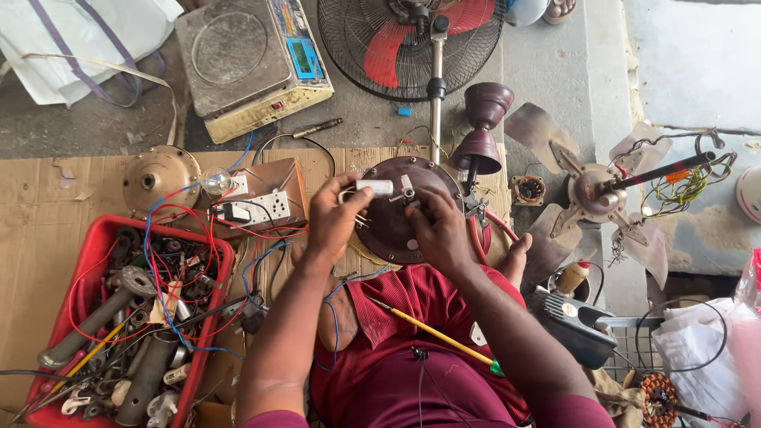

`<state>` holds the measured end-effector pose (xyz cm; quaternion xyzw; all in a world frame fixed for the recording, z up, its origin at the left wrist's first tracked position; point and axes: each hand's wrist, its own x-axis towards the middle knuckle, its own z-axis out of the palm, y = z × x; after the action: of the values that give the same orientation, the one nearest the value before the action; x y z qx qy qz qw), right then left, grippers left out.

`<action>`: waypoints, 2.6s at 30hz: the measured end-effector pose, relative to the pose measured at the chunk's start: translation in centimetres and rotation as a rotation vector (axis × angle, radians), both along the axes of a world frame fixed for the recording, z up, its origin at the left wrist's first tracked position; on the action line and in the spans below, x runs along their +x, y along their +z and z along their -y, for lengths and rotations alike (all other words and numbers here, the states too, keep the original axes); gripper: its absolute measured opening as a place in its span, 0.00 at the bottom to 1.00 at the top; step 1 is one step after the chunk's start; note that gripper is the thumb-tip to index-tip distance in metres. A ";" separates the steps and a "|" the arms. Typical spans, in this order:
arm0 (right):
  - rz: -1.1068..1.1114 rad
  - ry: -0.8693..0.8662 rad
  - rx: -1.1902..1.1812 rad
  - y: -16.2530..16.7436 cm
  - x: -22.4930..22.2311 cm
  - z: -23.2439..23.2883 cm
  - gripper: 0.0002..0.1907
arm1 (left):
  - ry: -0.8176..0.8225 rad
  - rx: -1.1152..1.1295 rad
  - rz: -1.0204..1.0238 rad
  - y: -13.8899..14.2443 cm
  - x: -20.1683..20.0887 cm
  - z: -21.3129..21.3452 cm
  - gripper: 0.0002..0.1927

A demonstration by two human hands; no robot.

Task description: The person sits on the floor and assembles a ceiling fan motor housing. They place the motor stator into the housing, connect wires, and secure a small white component using a screwdriver. The person then attaches a decorative cap to the assembly.

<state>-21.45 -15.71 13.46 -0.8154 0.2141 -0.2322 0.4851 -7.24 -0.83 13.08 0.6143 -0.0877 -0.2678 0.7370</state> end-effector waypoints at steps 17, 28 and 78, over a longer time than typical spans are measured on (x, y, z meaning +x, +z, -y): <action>0.046 0.089 -0.088 -0.6 0.2 1.1 0.16 | 0.123 0.216 0.071 -0.8 -3.5 3.2 0.17; 0.001 0.078 0.192 0.9 -0.2 1.6 0.21 | 0.215 0.143 0.033 -0.6 -3.5 -0.7 0.17; 0.644 0.040 1.095 13.6 3.1 21.5 0.40 | 0.569 0.112 -0.673 -8.3 -13.3 -10.0 0.29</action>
<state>-18.35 -37.21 27.10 -0.3424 0.1298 -0.3134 0.8762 -20.59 9.14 4.74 0.5316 0.3444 -0.2439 0.7344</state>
